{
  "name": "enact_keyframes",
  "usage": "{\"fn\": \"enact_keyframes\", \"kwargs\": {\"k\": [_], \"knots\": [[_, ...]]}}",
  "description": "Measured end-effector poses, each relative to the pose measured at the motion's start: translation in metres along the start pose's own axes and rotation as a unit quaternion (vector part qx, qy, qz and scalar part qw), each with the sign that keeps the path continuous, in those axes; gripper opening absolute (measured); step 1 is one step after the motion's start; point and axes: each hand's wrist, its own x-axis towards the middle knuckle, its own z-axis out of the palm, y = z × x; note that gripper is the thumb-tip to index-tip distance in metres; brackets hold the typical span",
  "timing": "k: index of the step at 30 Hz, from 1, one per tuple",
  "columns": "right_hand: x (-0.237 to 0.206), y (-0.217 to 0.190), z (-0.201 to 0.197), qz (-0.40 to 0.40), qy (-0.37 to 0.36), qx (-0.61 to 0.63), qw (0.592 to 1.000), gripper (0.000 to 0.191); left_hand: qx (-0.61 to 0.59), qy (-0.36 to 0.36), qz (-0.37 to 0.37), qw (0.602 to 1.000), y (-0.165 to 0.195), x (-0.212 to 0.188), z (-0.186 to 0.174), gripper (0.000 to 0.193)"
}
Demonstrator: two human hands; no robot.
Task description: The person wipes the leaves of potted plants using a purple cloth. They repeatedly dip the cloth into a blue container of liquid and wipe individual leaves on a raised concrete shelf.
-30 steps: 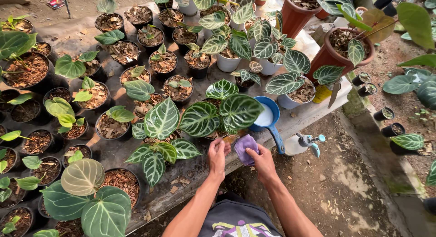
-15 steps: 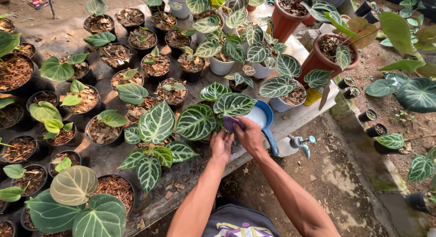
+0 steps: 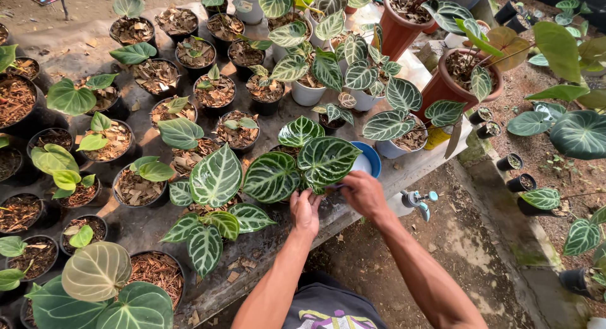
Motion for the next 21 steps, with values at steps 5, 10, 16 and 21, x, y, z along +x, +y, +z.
{"fn": "enact_keyframes", "kwargs": {"k": [5, 10, 16, 21], "knots": [[0.021, 0.029, -0.011, 0.175, 0.071, 0.015, 0.982, 0.018, 0.022, -0.035, 0.020, 0.999, 0.000, 0.004, -0.006, 0.033], [0.048, 0.041, 0.006, 0.244, -0.072, -0.090, 0.963, 0.022, 0.013, -0.041, 0.013, 0.999, 0.006, 0.003, -0.012, 0.038], [0.057, 0.051, 0.009, 0.252, -0.112, 0.105, 0.955, 0.030, 0.052, -0.036, 0.012, 0.998, 0.014, 0.003, -0.013, 0.042], [0.051, 0.064, 0.001, 0.393, -0.023, 0.437, 0.808, 0.037, 0.075, -0.037, 0.009, 0.996, 0.008, 0.005, -0.014, 0.031]]}}
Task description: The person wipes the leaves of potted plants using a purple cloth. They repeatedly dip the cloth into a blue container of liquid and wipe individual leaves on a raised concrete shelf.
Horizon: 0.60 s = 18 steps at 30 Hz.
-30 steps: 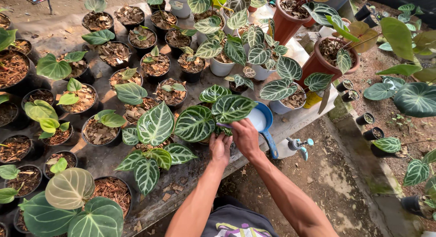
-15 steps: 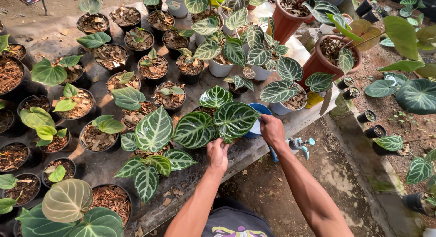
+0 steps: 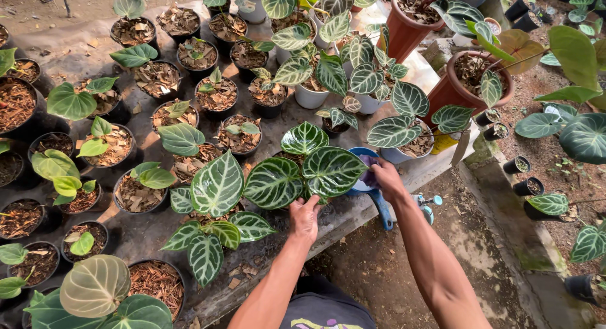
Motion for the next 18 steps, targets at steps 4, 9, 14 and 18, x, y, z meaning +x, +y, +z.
{"fn": "enact_keyframes", "kwargs": {"k": [4, 9, 14, 18], "knots": [[-0.017, 0.004, -0.004, 0.088, -0.021, -0.009, 0.996, 0.030, 0.021, -0.007, 0.002, 1.000, -0.004, 0.004, -0.001, 0.010], [-0.043, 0.021, 0.016, 0.063, -0.161, -0.045, 0.984, 0.025, -0.024, -0.006, 0.001, 1.000, -0.010, 0.006, -0.008, 0.004], [-0.039, 0.025, 0.038, 0.011, -0.217, -0.026, 0.976, 0.023, -0.030, 0.023, -0.006, 0.999, -0.008, 0.009, -0.010, 0.013], [-0.028, 0.021, 0.059, -0.102, -0.217, -0.010, 0.971, 0.017, -0.034, -0.020, -0.010, 0.999, -0.002, 0.008, -0.010, 0.021]]}}
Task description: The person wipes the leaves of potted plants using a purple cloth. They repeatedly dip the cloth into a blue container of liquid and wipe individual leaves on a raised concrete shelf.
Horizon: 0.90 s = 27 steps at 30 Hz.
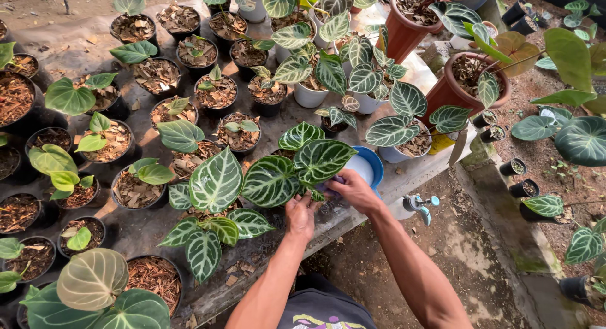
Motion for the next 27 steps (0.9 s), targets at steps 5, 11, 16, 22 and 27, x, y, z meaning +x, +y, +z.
{"fn": "enact_keyframes", "kwargs": {"k": [5, 11, 16, 22, 27], "knots": [[0.008, 0.003, 0.022, -0.148, 0.057, -0.313, 0.937, 0.021, -0.007, -0.015, 0.012, 1.000, 0.003, 0.001, 0.003, 0.026], [0.011, -0.011, 0.034, -0.178, 0.043, -0.468, 0.865, 0.017, -0.018, -0.026, -0.004, 0.999, 0.005, 0.000, 0.000, 0.034], [0.009, -0.031, 0.036, -0.147, 0.039, -0.332, 0.931, 0.026, -0.012, 0.005, -0.024, 1.000, 0.007, -0.001, 0.001, 0.041], [0.007, -0.030, 0.045, -0.195, 0.054, -0.372, 0.906, 0.029, 0.003, -0.027, -0.004, 1.000, 0.010, 0.004, -0.001, 0.044], [0.010, -0.029, 0.039, -0.070, 0.089, -0.310, 0.944, 0.024, -0.007, -0.013, -0.016, 1.000, 0.013, 0.006, -0.001, 0.044]]}}
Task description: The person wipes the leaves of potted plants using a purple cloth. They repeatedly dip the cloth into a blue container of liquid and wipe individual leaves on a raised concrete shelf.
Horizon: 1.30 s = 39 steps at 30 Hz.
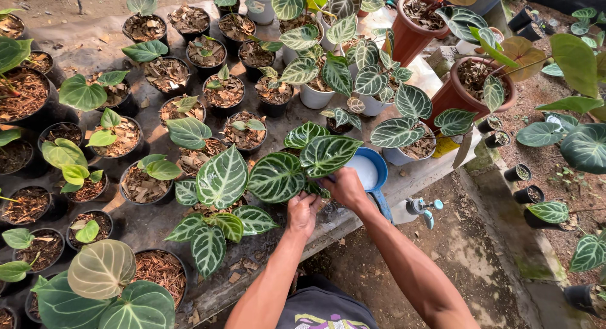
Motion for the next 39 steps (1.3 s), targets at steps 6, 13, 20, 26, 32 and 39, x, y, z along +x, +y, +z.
{"fn": "enact_keyframes", "kwargs": {"k": [6, 13, 20, 26, 32, 39], "knots": [[0.003, -0.007, 0.020, -0.009, 0.025, 0.134, 0.991, 0.025, 0.022, -0.011, -0.002, 1.000, 0.003, 0.001, 0.002, 0.043], [0.004, -0.015, 0.007, -0.062, -0.033, -0.055, 0.996, 0.028, -0.001, -0.077, 0.028, 0.997, 0.007, 0.003, 0.000, 0.041], [-0.001, -0.010, 0.024, -0.047, 0.050, -0.117, 0.991, 0.018, -0.041, -0.059, -0.007, 0.997, 0.022, -0.012, 0.007, 0.031], [0.003, 0.002, 0.009, -0.069, -0.059, 0.010, 0.996, 0.025, -0.079, -0.125, 0.006, 0.989, 0.016, -0.001, -0.014, 0.015], [-0.001, 0.001, 0.027, -0.015, 0.098, 0.165, 0.981, 0.023, -0.126, -0.083, -0.041, 0.988, 0.020, 0.000, -0.006, 0.022], [-0.003, 0.003, 0.030, -0.126, 0.062, -0.077, 0.987, 0.031, -0.041, -0.038, -0.052, 0.997, 0.034, -0.015, 0.008, 0.062]]}}
